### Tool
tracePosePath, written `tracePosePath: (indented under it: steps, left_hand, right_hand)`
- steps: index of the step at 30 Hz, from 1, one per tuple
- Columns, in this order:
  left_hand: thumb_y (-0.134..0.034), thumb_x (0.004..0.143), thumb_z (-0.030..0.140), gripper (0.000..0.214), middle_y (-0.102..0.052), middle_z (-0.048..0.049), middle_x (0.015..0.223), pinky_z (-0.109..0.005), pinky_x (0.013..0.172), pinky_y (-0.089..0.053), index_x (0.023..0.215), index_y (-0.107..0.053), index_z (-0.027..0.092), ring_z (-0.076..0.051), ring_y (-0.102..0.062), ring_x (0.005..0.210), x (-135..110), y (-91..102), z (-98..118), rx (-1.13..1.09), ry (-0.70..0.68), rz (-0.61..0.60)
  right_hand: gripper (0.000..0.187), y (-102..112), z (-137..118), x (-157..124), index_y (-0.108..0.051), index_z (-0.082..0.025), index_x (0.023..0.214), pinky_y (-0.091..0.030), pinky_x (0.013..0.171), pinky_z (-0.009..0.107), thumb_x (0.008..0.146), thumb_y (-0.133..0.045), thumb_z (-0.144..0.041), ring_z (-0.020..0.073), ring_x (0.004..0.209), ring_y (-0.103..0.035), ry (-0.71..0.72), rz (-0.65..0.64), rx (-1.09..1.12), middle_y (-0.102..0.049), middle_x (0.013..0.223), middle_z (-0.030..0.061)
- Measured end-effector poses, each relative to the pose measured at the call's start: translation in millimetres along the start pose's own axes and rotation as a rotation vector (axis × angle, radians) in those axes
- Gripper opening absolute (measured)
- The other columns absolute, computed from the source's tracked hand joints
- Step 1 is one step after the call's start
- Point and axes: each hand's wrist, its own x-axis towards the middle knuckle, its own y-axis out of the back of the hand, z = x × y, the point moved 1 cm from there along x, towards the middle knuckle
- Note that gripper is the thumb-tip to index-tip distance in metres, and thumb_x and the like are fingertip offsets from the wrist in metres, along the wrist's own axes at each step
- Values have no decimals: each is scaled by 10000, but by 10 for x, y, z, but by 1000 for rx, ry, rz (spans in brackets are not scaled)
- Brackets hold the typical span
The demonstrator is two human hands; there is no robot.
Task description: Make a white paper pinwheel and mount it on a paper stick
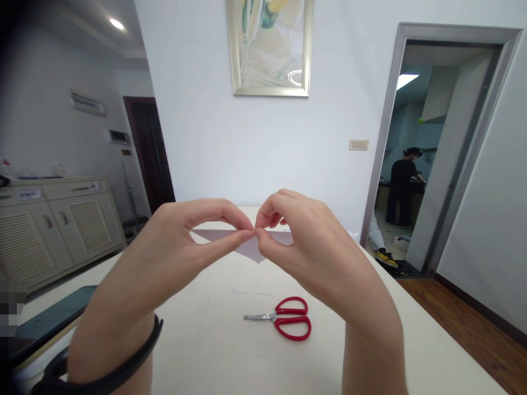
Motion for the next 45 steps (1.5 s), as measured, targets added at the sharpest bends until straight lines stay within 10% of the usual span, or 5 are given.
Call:
tracePosePath:
  steps: [20, 32, 45]
  left_hand:
    - [-672, 817, 306, 77, -699, 97, 729, -123, 575, -460, 748, -703, 297, -83, -610, 672, -48, 219, -13, 42, 64, 45]
    - [-624, 836, 203, 146, -717, 147, 787, -151, 704, -497, 783, -691, 320, -78, -659, 735, -24, 79, 60, 22, 39, -18]
    - [-686, 797, 248, 87, -703, 118, 692, -127, 524, -468, 732, -706, 302, -80, -645, 616, -61, 226, 58, 24, 52, 52]
  right_hand:
    - [79, 527, 372, -252, -610, -265, 781, -435, 617, 284, 850, -643, -288, 167, 766, -562, -13, 66, 147, -600, 799, -1]
    - [56, 103, -24, -40, -621, -240, 827, -460, 661, 235, 850, -600, -193, 122, 819, -584, 97, -8, 107, -643, 866, -42]
    - [98, 184, -62, -74, -600, -232, 775, -407, 555, 240, 835, -584, -156, 117, 715, -554, 101, -8, 91, -625, 797, -37]
